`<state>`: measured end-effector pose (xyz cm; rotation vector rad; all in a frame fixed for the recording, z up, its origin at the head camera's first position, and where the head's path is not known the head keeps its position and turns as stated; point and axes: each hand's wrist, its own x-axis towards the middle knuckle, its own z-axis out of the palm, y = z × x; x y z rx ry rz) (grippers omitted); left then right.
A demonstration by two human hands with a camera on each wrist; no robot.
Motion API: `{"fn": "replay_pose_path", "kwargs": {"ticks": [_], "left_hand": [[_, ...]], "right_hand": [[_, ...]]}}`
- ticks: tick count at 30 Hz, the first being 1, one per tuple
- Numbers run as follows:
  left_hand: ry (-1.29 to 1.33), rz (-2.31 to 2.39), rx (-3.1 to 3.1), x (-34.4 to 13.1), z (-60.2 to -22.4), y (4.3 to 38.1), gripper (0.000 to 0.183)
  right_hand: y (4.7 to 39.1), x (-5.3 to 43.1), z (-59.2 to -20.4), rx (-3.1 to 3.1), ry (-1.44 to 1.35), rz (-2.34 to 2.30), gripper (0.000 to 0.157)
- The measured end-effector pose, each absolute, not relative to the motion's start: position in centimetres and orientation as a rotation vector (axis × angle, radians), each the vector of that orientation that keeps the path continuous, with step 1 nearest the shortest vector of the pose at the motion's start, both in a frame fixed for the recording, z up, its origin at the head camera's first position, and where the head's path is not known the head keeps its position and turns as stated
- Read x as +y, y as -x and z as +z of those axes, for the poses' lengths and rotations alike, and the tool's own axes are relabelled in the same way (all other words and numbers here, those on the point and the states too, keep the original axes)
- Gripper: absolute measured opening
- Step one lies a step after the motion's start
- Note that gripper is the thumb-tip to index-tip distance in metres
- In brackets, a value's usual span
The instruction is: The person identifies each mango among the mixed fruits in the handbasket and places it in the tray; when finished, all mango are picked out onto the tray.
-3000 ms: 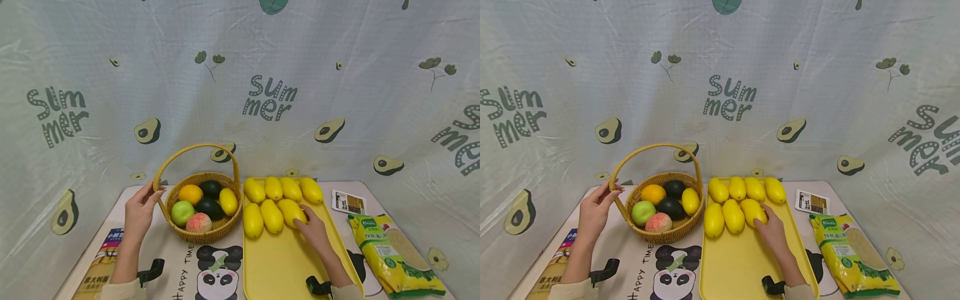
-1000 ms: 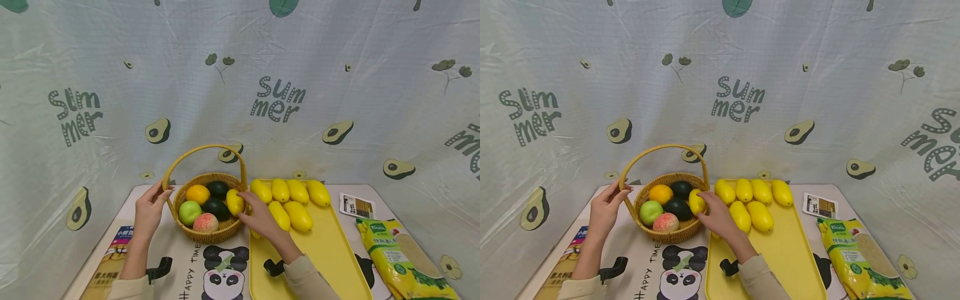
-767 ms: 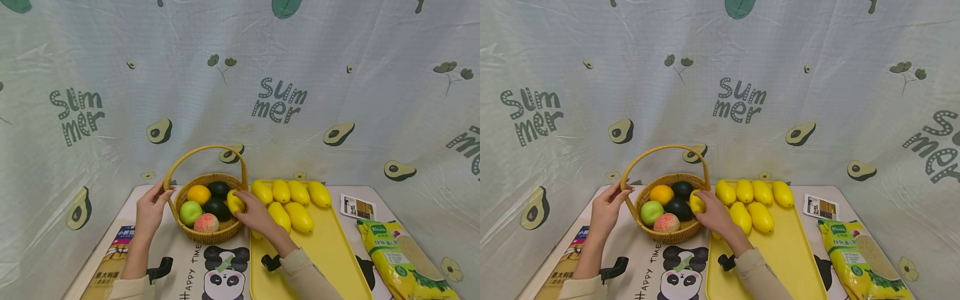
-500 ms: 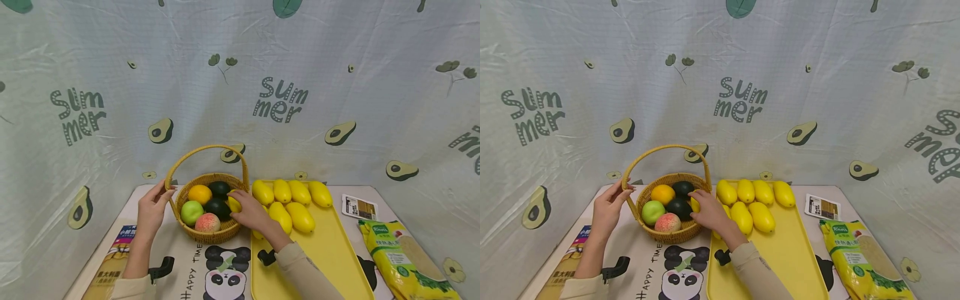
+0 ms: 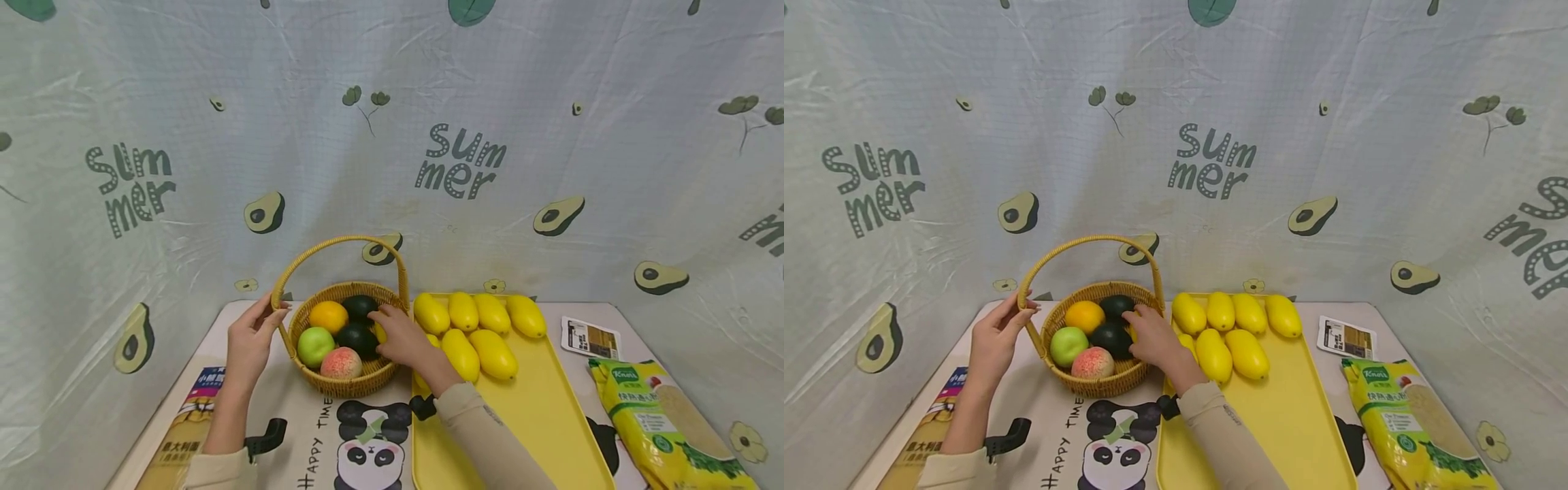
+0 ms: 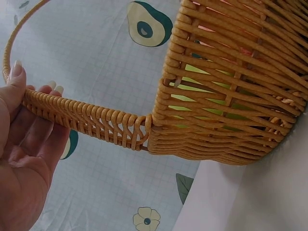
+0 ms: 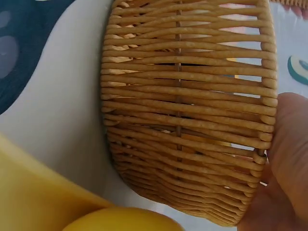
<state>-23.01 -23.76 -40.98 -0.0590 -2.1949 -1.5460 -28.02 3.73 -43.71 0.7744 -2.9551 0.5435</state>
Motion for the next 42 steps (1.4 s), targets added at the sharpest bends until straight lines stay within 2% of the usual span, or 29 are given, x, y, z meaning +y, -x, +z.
{"fn": "replay_pose_path", "kwargs": {"ticks": [8, 30, 42], "left_hand": [[0.045, -1.541, -2.191, -23.9, -40.9, 23.1, 0.043], [0.082, -1.551, -2.158, -23.8, -41.3, 23.3, 0.042], [0.101, -1.573, -2.14, -24.0, -41.3, 23.4, 0.043]], "right_hand": [[28.5, 3.0, -43.7, -2.96, -0.768, 0.525, 0.066], [28.6, 3.2, -44.2, -2.858, -0.707, 0.745, 0.052], [28.3, 3.8, -43.1, -2.801, -0.766, 0.755, 0.044]]}}
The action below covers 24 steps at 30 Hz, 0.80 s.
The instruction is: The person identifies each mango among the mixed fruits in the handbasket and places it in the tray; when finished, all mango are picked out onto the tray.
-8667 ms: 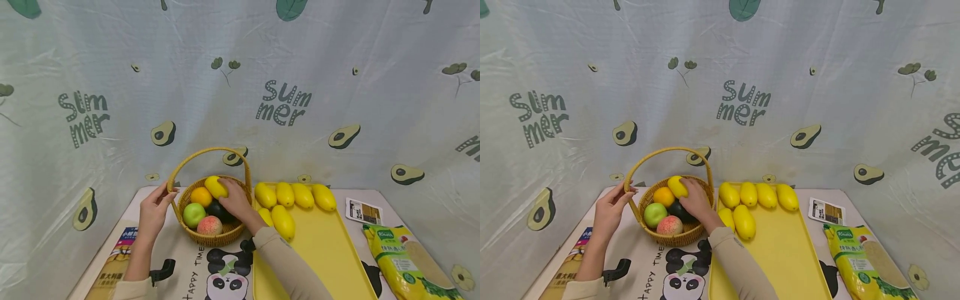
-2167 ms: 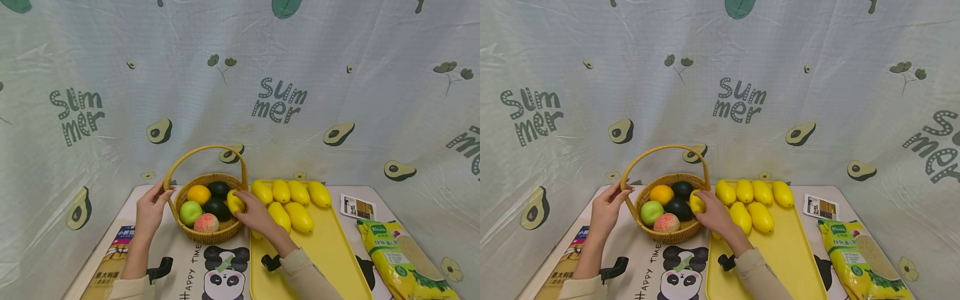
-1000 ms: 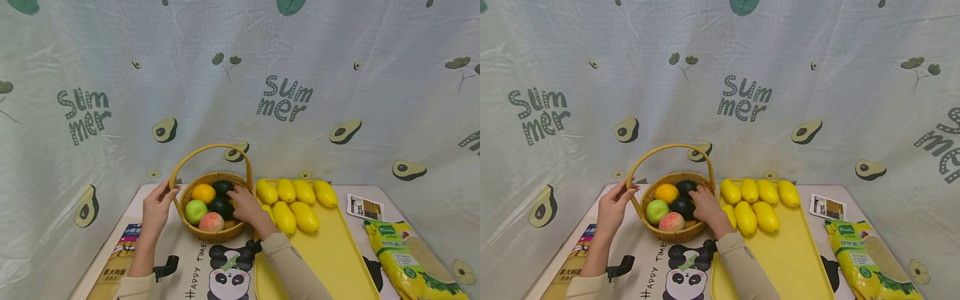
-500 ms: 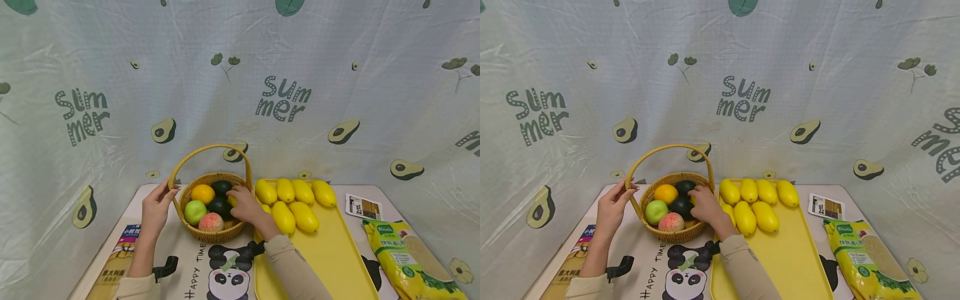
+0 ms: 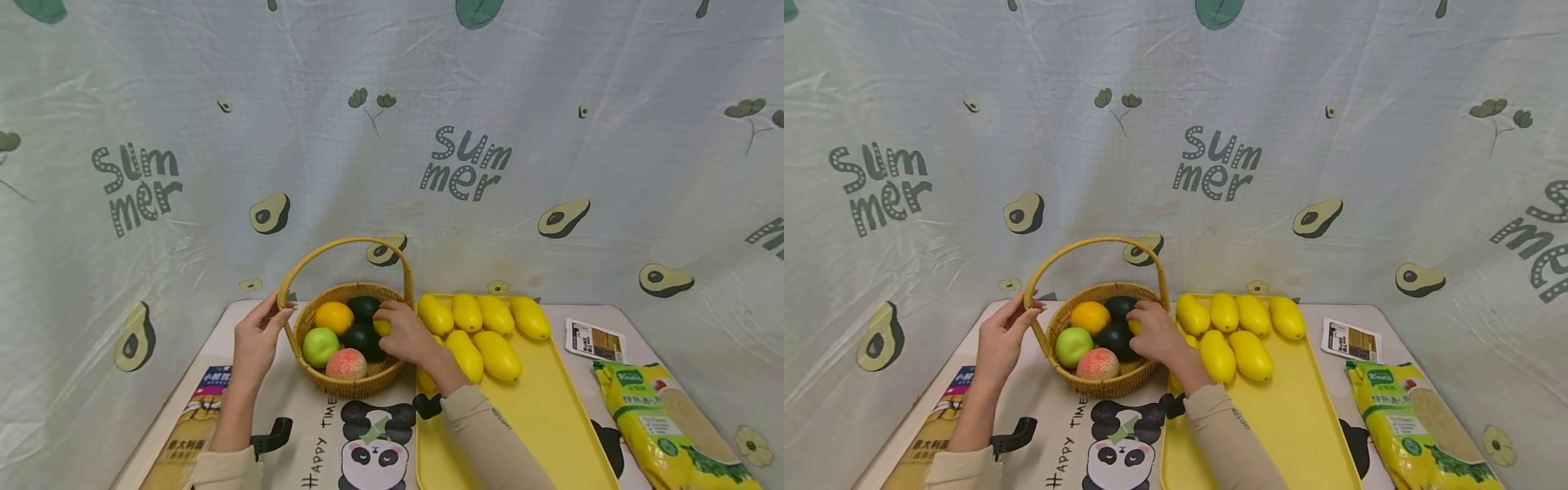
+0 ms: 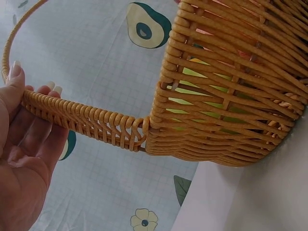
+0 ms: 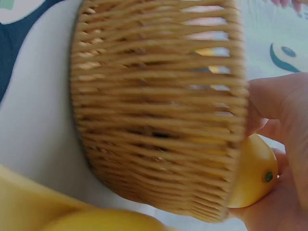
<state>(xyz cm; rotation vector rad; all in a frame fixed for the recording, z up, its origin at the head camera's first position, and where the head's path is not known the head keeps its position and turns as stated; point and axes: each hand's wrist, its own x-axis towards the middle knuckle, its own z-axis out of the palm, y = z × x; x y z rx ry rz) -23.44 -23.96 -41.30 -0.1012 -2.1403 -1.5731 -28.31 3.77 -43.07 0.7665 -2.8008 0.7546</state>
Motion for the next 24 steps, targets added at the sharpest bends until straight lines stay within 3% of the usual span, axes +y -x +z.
{"fn": "replay_pose_path", "kwargs": {"ticks": [24], "left_hand": [[0.069, -1.557, -2.156, -23.5, -41.3, 23.5, 0.041]], "right_hand": [[25.6, 11.2, -40.3, -2.666, -0.557, 1.138, 0.047]]}}
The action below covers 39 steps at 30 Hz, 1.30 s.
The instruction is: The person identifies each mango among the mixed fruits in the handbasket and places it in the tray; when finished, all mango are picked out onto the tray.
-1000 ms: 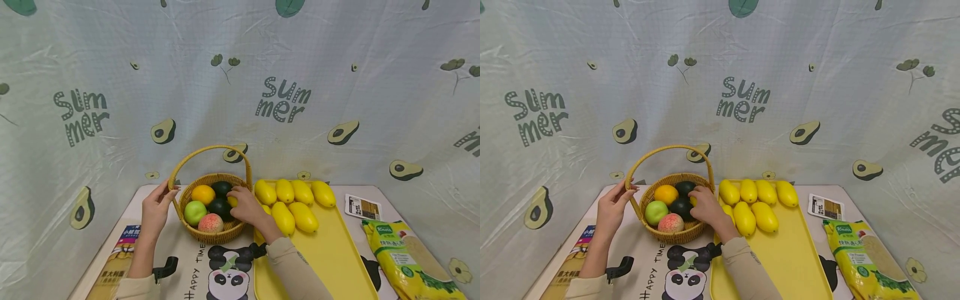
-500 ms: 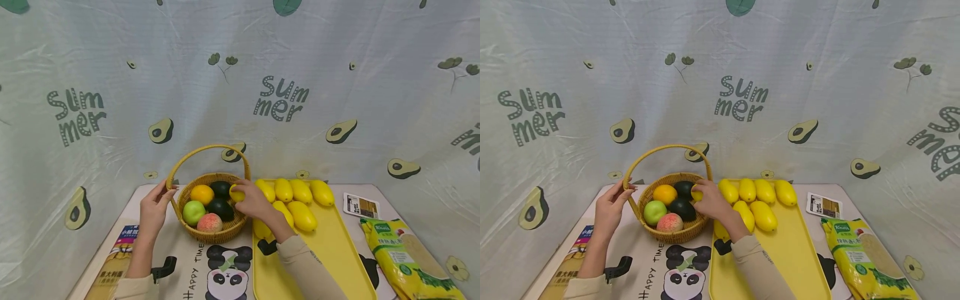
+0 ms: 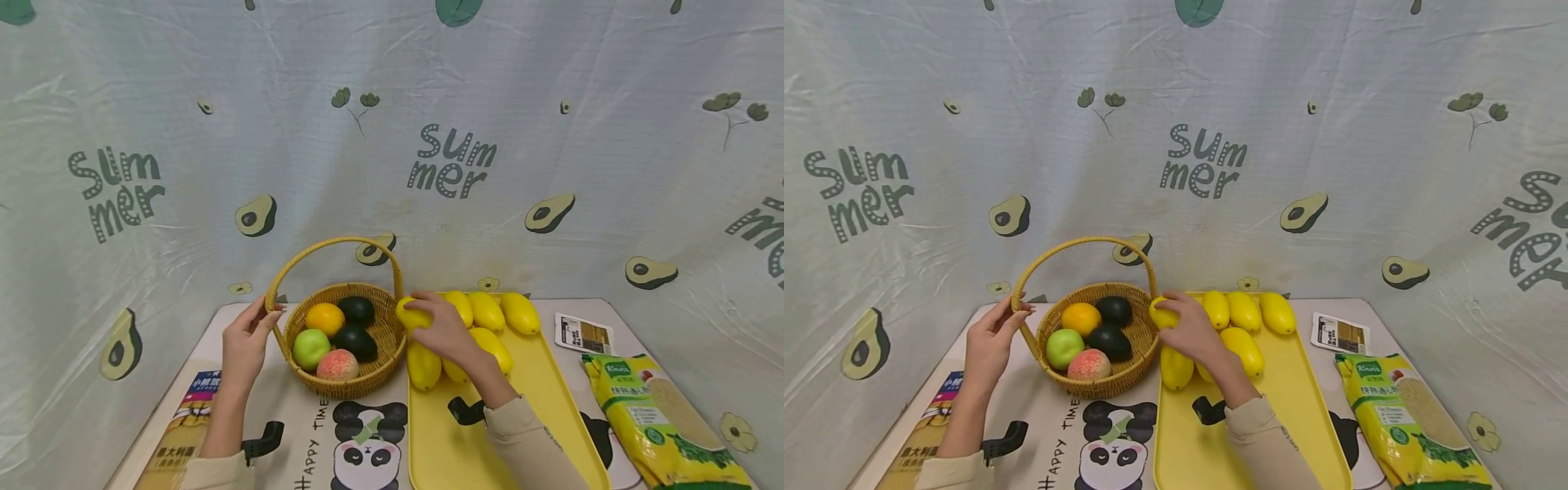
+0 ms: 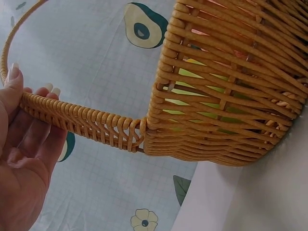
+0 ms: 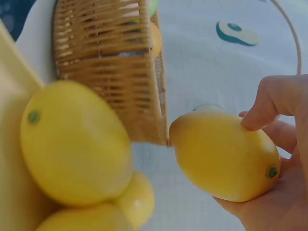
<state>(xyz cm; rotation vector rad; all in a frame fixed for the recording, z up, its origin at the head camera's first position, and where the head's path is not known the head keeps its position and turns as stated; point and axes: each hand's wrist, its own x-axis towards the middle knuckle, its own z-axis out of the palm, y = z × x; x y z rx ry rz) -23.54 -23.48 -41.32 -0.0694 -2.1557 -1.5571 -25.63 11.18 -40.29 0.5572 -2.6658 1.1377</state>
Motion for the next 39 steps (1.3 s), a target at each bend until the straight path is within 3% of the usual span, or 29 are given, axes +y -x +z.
{"fn": "replay_pose_path", "kwargs": {"ticks": [22, 39], "left_hand": [[0.037, -1.481, -2.211, -22.9, -41.2, 23.7, 0.039], [0.029, -1.52, -2.191, -22.8, -41.3, 23.7, 0.041]], "right_hand": [[22.1, 22.5, -42.2, -2.393, -0.172, 1.156, 0.046], [20.5, 27.1, -46.0, -2.432, 0.078, 1.266, 0.045]]}}
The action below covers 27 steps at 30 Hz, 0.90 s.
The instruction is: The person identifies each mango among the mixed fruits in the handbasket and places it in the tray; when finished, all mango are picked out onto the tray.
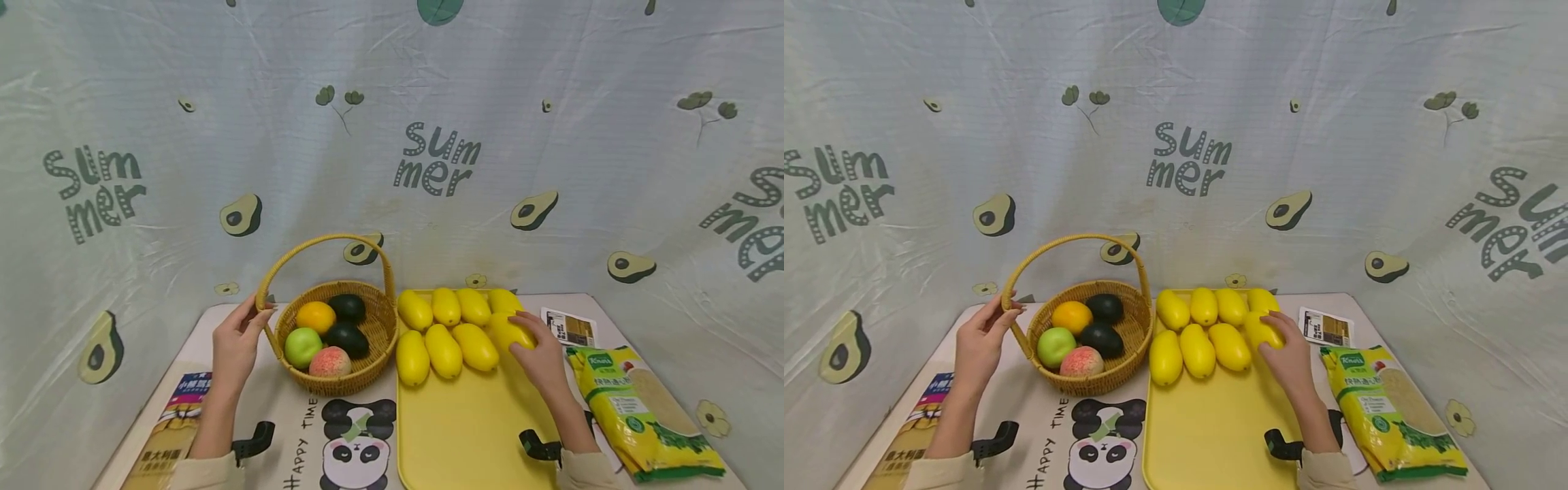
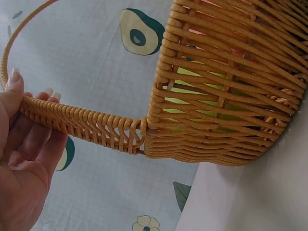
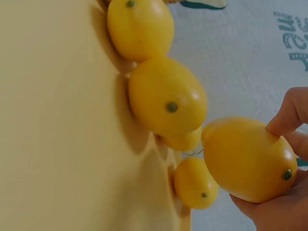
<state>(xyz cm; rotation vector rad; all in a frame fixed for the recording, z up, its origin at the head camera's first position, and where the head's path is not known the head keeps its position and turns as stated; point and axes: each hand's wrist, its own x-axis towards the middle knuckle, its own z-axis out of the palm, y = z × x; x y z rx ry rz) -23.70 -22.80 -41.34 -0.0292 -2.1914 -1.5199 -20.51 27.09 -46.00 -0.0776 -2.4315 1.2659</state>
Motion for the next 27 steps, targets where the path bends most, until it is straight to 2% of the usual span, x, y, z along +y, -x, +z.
{"fn": "replay_pose_path", "kwargs": {"ticks": [12, 27], "left_hand": [[0.048, -1.514, -2.181, -22.9, -41.3, 23.5, 0.041], [0.046, -1.5, -2.192, -22.7, -41.2, 23.3, 0.041]], "right_hand": [[20.4, 27.8, -47.9, -2.591, 0.173, 1.326, 0.049], [20.4, 27.9, -48.2, -2.674, 0.234, 1.324, 0.053]]}}
